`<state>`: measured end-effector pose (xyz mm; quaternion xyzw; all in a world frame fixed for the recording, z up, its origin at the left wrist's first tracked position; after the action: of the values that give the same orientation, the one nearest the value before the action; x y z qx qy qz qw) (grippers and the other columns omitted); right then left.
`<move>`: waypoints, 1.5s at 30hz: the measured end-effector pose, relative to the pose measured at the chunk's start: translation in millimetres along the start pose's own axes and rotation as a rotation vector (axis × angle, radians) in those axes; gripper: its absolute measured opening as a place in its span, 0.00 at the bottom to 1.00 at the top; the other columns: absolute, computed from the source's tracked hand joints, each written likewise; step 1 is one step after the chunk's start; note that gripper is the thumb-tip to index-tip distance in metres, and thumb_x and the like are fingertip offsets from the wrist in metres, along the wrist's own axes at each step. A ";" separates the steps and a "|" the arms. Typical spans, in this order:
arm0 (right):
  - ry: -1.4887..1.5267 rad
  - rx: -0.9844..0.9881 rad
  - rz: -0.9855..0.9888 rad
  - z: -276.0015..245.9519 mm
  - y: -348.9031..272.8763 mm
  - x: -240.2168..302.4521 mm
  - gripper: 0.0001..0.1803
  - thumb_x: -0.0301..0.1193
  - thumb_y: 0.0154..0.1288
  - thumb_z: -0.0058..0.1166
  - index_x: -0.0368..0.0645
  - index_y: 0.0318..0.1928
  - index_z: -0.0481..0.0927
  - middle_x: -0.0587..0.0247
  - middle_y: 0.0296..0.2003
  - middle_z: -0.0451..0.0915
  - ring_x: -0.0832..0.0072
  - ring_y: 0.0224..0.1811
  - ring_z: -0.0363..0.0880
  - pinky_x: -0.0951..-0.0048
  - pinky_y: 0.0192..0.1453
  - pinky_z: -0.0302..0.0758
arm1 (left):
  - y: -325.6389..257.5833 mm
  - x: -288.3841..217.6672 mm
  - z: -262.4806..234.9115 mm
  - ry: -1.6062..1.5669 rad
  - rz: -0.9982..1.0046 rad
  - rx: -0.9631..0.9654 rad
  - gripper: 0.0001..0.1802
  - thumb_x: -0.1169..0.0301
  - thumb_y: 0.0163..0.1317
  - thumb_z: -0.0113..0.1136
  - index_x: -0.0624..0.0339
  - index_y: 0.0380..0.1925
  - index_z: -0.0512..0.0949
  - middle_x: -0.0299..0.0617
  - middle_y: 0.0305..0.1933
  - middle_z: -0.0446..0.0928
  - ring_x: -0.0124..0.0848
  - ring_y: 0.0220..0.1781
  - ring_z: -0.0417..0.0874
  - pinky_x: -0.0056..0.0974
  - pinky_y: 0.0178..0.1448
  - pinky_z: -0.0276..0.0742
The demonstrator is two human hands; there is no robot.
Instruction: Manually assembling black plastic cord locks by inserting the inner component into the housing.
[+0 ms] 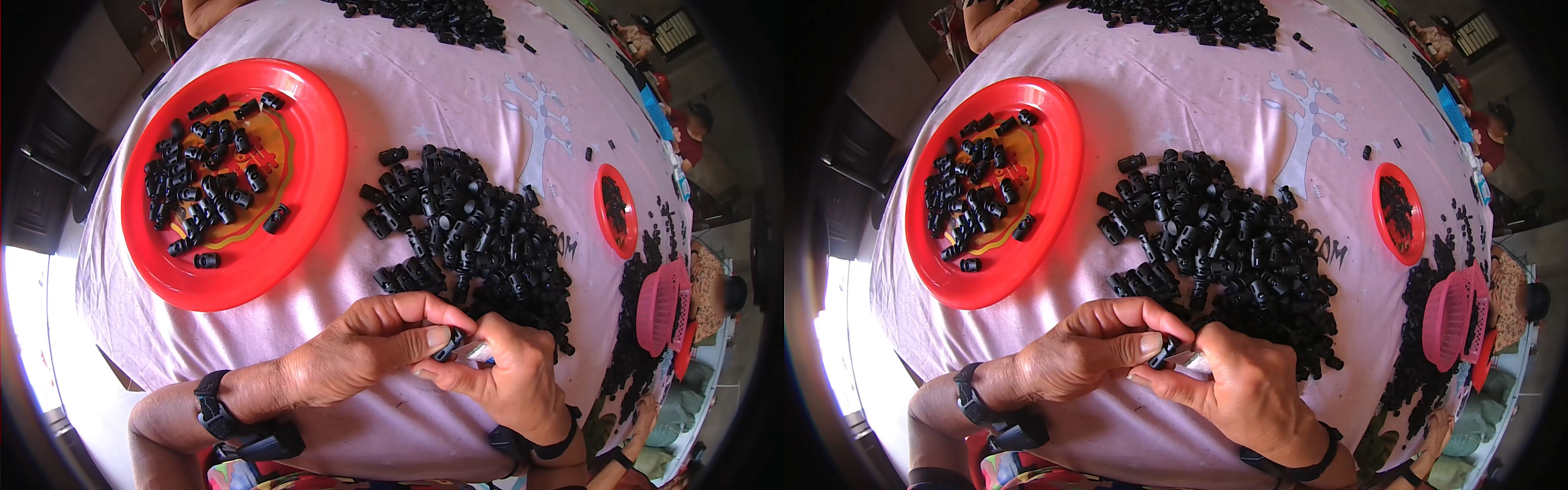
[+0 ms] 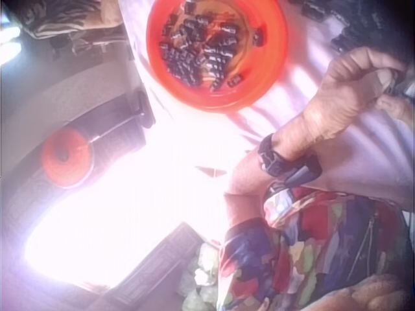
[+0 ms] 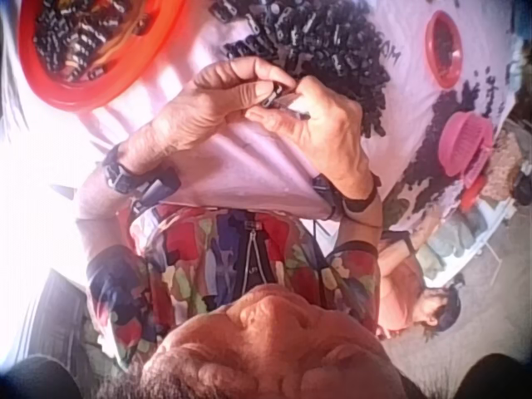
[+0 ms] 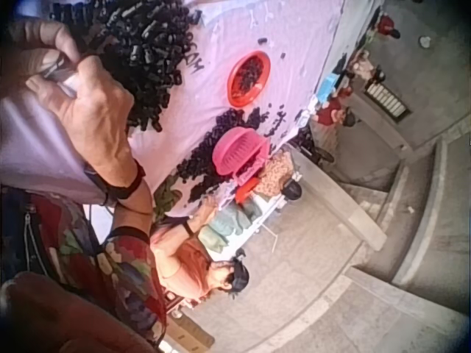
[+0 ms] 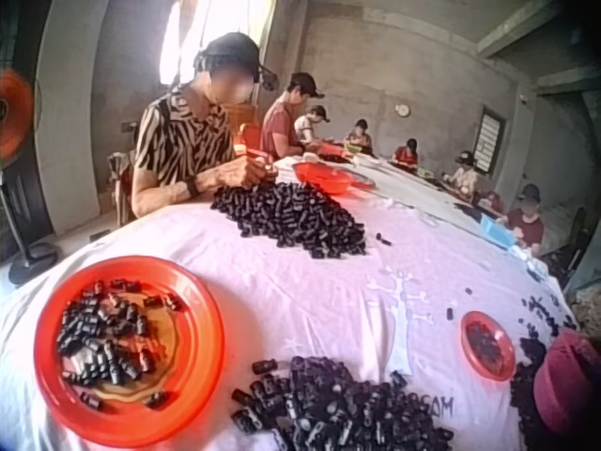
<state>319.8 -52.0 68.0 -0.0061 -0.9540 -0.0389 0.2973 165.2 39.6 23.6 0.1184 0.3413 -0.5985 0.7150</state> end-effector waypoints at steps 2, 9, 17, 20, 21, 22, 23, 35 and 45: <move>0.047 -0.030 -0.005 -0.8 0.4 -0.6 0.26 0.47 0.49 0.70 0.38 0.25 0.73 0.58 0.17 0.77 0.69 0.18 0.80 0.72 0.22 0.74 | 0.6 0.7 -0.3 -0.013 -0.005 0.005 0.13 0.70 0.70 0.49 0.62 0.51 0.74 0.33 0.44 0.77 0.18 0.47 0.73 0.26 0.53 0.70; -0.001 0.002 -0.016 0.0 0.9 2.4 0.26 0.46 0.48 0.71 0.39 0.24 0.71 0.58 0.17 0.77 0.69 0.18 0.79 0.72 0.21 0.74 | -0.7 -0.5 1.0 0.011 0.015 -0.015 0.13 0.70 0.70 0.50 0.62 0.51 0.74 0.34 0.44 0.77 0.18 0.46 0.73 0.26 0.52 0.70; 0.360 -0.040 0.032 -15.1 6.0 11.5 0.17 0.26 0.52 0.68 0.36 0.41 0.75 0.59 0.28 0.82 0.75 0.28 0.84 0.77 0.27 0.80 | -3.6 -2.7 -2.0 -0.140 -0.087 -0.013 0.17 0.65 0.69 0.52 0.56 0.56 0.71 0.28 0.44 0.72 0.15 0.37 0.70 0.22 0.43 0.68; 0.518 0.063 0.021 -11.7 6.8 6.9 0.19 0.21 0.56 0.61 0.36 0.50 0.74 0.58 0.35 0.83 0.72 0.37 0.85 0.78 0.33 0.81 | -4.1 -1.6 -3.4 -0.171 -0.062 -0.007 0.16 0.65 0.69 0.53 0.56 0.53 0.72 0.28 0.43 0.73 0.15 0.37 0.70 0.22 0.43 0.68; 0.517 0.042 0.007 -10.2 6.5 6.3 0.18 0.23 0.57 0.60 0.34 0.48 0.74 0.59 0.31 0.82 0.78 0.31 0.82 0.81 0.31 0.77 | -3.6 -0.6 -3.4 -0.172 -0.063 -0.004 0.16 0.65 0.69 0.53 0.56 0.53 0.72 0.28 0.43 0.73 0.15 0.37 0.70 0.22 0.43 0.68; 0.517 0.020 -0.007 -8.8 6.1 5.3 0.17 0.24 0.58 0.59 0.32 0.47 0.73 0.59 0.27 0.82 0.83 0.26 0.80 0.83 0.29 0.72 | -2.9 0.6 -3.5 -0.148 -0.066 -0.005 0.15 0.64 0.69 0.53 0.56 0.52 0.72 0.28 0.42 0.73 0.15 0.37 0.71 0.23 0.42 0.69; 0.514 0.019 -0.005 -8.0 4.8 1.7 0.17 0.24 0.58 0.59 0.32 0.47 0.73 0.59 0.27 0.82 0.83 0.26 0.80 0.83 0.29 0.72 | -2.4 1.4 -3.5 -0.124 -0.069 -0.007 0.15 0.64 0.68 0.54 0.57 0.51 0.72 0.28 0.41 0.74 0.16 0.37 0.71 0.23 0.42 0.70; 0.391 0.014 0.021 -15.5 5.0 1.2 0.11 0.21 0.55 0.61 0.37 0.40 0.77 0.64 0.30 0.82 0.81 0.28 0.83 0.82 0.30 0.78 | -5.5 -5.6 1.6 0.078 0.025 -0.102 0.10 0.72 0.65 0.57 0.64 0.44 0.74 0.34 0.37 0.77 0.18 0.37 0.75 0.27 0.42 0.73; 0.469 0.015 0.034 -12.4 2.3 -5.1 0.08 0.22 0.58 0.59 0.33 0.37 0.76 0.60 0.26 0.82 0.76 0.30 0.85 0.82 0.29 0.75 | -7.8 -8.0 -3.4 0.041 -0.020 -0.056 0.13 0.70 0.67 0.54 0.66 0.48 0.73 0.37 0.40 0.78 0.22 0.40 0.77 0.28 0.45 0.75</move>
<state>331.0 -50.7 75.4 -0.0107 -0.8587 -0.0270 0.5116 156.3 45.7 28.0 0.1072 0.3739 -0.5932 0.7048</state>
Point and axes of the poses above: each hand's wrist, its own y-axis towards the middle knuckle, its own z-axis out of the palm, x = y × z, the point moved 1 cm from there along y, towards the middle knuckle
